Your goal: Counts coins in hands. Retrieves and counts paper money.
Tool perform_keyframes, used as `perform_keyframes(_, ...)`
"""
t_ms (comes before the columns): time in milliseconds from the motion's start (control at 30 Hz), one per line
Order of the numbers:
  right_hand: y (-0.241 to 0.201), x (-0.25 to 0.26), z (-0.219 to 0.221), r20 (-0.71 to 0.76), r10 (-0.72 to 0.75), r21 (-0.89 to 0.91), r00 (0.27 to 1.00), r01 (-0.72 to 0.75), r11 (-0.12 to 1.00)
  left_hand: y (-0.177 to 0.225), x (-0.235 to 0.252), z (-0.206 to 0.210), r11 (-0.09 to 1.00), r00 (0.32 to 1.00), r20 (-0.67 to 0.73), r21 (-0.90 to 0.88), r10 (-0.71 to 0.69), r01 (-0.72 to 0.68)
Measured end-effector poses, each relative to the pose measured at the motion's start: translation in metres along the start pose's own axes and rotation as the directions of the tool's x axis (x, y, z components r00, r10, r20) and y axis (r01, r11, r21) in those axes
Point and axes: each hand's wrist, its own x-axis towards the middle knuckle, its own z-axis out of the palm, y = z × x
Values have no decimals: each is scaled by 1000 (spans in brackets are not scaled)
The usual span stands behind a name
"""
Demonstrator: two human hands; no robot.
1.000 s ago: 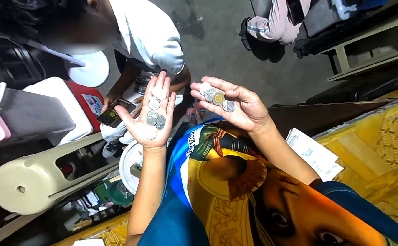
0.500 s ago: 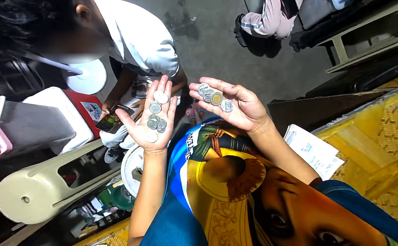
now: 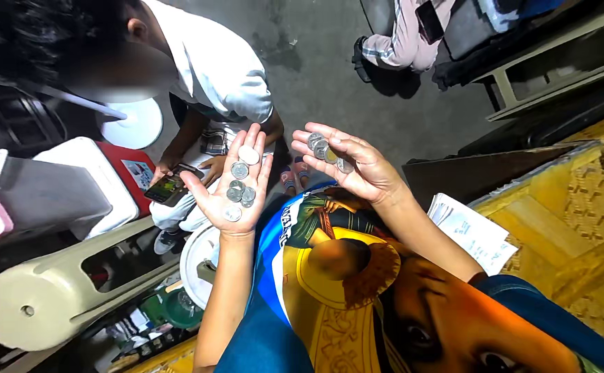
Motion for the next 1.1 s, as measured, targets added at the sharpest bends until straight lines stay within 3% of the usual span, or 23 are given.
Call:
perform_keyframes(500, 0, -1, 5, -139, -40, -62, 989, 31, 998, -1, 0, -1, 1000, 1000, -1, -11, -7, 7)
perform_keyframes(1100, -3, -5, -5, -17, -15, 174, 1000, 18, 985, -1, 0, -1, 1000, 1000, -3, 18, -4, 4)
